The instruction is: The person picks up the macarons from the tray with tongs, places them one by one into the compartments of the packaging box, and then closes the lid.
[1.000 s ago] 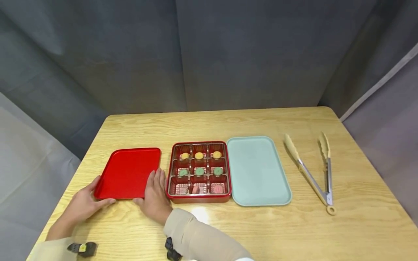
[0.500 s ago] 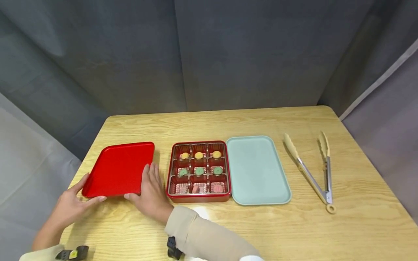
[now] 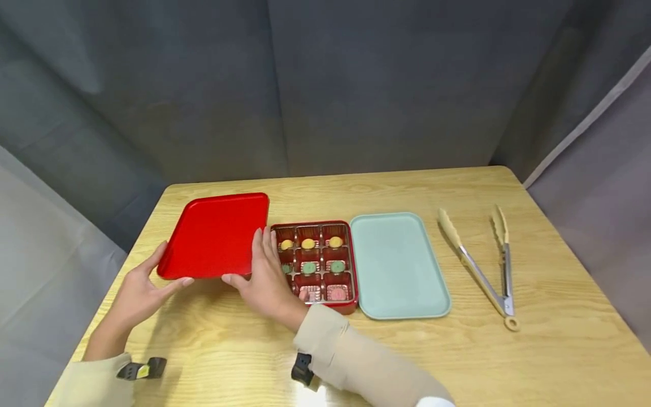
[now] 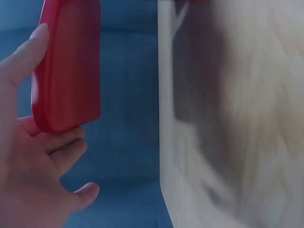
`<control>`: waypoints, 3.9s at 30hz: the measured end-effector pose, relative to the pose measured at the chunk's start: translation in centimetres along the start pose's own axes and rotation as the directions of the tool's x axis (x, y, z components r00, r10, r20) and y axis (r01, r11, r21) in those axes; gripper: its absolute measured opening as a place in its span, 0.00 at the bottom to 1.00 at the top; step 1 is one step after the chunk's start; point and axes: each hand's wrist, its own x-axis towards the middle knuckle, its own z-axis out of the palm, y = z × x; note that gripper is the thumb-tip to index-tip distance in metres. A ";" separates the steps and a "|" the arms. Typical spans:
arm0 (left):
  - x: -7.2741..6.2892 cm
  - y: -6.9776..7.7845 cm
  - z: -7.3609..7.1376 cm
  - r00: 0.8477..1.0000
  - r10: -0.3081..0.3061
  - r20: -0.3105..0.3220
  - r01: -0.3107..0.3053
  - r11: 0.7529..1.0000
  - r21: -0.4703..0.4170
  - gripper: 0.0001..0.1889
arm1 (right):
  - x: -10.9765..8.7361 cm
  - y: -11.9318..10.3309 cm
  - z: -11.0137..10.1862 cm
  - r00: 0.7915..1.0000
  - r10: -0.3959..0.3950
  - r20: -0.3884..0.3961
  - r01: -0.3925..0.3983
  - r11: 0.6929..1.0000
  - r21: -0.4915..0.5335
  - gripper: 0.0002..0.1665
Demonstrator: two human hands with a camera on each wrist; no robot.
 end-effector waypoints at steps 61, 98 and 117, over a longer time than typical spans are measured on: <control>1.1 11.8 7.6 0.851 0.403 -0.337 -0.509 0.792 -0.336 0.41 | -2.0 10.5 -11.2 0.443 -0.817 -0.369 0.560 0.573 -0.598 0.52; 1.1 12.1 7.0 0.702 0.519 -0.487 -0.712 0.539 -0.451 0.30 | -1.0 10.2 -12.4 0.301 -0.850 -0.433 0.569 0.524 -0.634 0.49; 1.1 12.3 6.7 0.651 0.526 -0.547 -0.759 0.426 -0.493 0.32 | -0.7 8.8 -13.4 0.206 -0.877 -0.435 0.551 0.471 -0.689 0.47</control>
